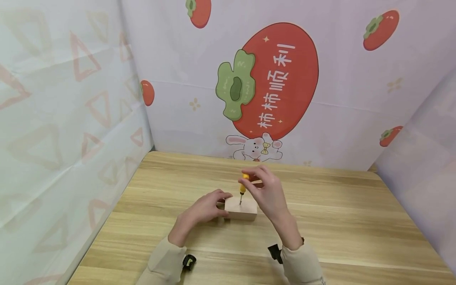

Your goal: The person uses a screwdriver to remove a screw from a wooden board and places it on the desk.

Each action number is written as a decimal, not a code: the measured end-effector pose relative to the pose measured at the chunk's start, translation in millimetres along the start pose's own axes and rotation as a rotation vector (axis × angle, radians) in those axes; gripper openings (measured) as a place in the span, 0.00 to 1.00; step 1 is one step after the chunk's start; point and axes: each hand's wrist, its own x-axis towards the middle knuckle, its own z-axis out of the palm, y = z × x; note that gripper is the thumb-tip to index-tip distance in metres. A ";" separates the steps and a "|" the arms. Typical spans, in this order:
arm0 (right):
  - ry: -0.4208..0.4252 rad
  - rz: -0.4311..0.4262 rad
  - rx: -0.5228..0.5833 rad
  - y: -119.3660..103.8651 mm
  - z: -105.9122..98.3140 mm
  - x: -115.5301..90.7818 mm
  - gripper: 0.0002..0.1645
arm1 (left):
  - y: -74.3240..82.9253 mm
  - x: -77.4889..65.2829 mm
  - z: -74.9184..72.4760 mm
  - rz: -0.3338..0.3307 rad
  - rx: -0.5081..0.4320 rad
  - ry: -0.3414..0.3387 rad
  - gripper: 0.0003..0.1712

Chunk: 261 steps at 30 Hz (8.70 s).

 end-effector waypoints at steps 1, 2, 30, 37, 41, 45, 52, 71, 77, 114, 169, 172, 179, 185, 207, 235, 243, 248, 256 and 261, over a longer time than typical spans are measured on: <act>0.017 -0.001 -0.004 -0.7 0.5 -0.4 0.17 | 0.2 0.1 0.0 0.001 -0.001 0.000 0.35; 0.031 -0.003 -0.010 -1.6 0.8 -0.3 0.17 | 0.2 0.1 0.1 0.001 -0.002 0.001 0.35; 0.051 -0.024 -0.043 -7.0 -1.8 0.7 0.14 | 4.1 -1.4 -1.0 0.002 -0.006 0.004 0.34; 0.038 -0.048 0.027 -5.9 -0.1 0.4 0.15 | 2.4 -0.5 -0.5 0.004 -0.007 0.004 0.34; 0.017 -0.029 0.052 -5.3 -1.0 1.0 0.16 | 1.6 0.1 -0.1 0.004 0.003 0.005 0.34; 0.018 0.014 0.056 -5.0 -1.4 -0.2 0.14 | 1.4 0.3 0.5 0.000 0.006 0.004 0.34; 0.052 0.024 -0.013 -7.3 -1.9 -0.3 0.14 | 2.5 -0.4 0.2 -0.002 0.001 0.004 0.34; -0.036 0.009 -0.001 -4.7 -9.0 5.7 0.16 | 1.0 -0.2 -0.1 0.006 0.003 0.012 0.33; -0.074 0.058 0.031 -1.6 -8.4 5.4 0.16 | 2.0 -1.1 -0.4 0.001 -0.014 0.008 0.33; -0.010 0.031 -0.002 -10.9 -6.6 2.5 0.16 | 5.4 -1.4 -1.2 0.003 0.010 0.012 0.33; -0.020 0.046 0.024 -9.6 -1.4 2.2 0.16 | 2.3 -0.3 0.6 0.002 0.016 0.016 0.33; -0.022 0.062 0.018 -9.5 -0.4 2.4 0.14 | 2.1 -0.4 0.2 0.002 0.013 0.014 0.33; 0.008 0.048 -0.018 -9.3 2.1 1.2 0.16 | 2.1 -0.2 -0.2 -0.009 0.007 0.014 0.34; 0.036 0.026 -0.032 -9.5 1.0 1.5 0.15 | 3.2 0.2 -0.2 -0.007 0.013 0.006 0.34; -0.010 -0.006 -0.029 -6.6 2.7 -0.8 0.18 | 3.4 -0.7 1.4 -0.021 0.016 0.007 0.33; 0.015 0.000 -0.022 -1.1 2.9 -1.0 0.19 | 3.2 -0.1 0.4 -0.007 0.014 0.017 0.34; -0.129 -0.011 0.044 -5.4 -2.1 1.0 0.22 | 4.4 -1.6 -0.3 -0.016 0.015 0.021 0.33; -0.115 -0.019 0.045 -2.3 0.6 -0.6 0.22 | 6.4 -2.4 -1.1 -0.020 0.011 0.020 0.33; -0.011 -0.041 0.021 -0.9 5.8 -1.8 0.20 | 5.6 -1.9 -0.1 -0.020 0.010 0.014 0.34; -0.026 -0.063 -0.020 -0.9 2.6 -1.0 0.23 | 2.9 -0.9 0.7 -0.012 0.018 0.016 0.34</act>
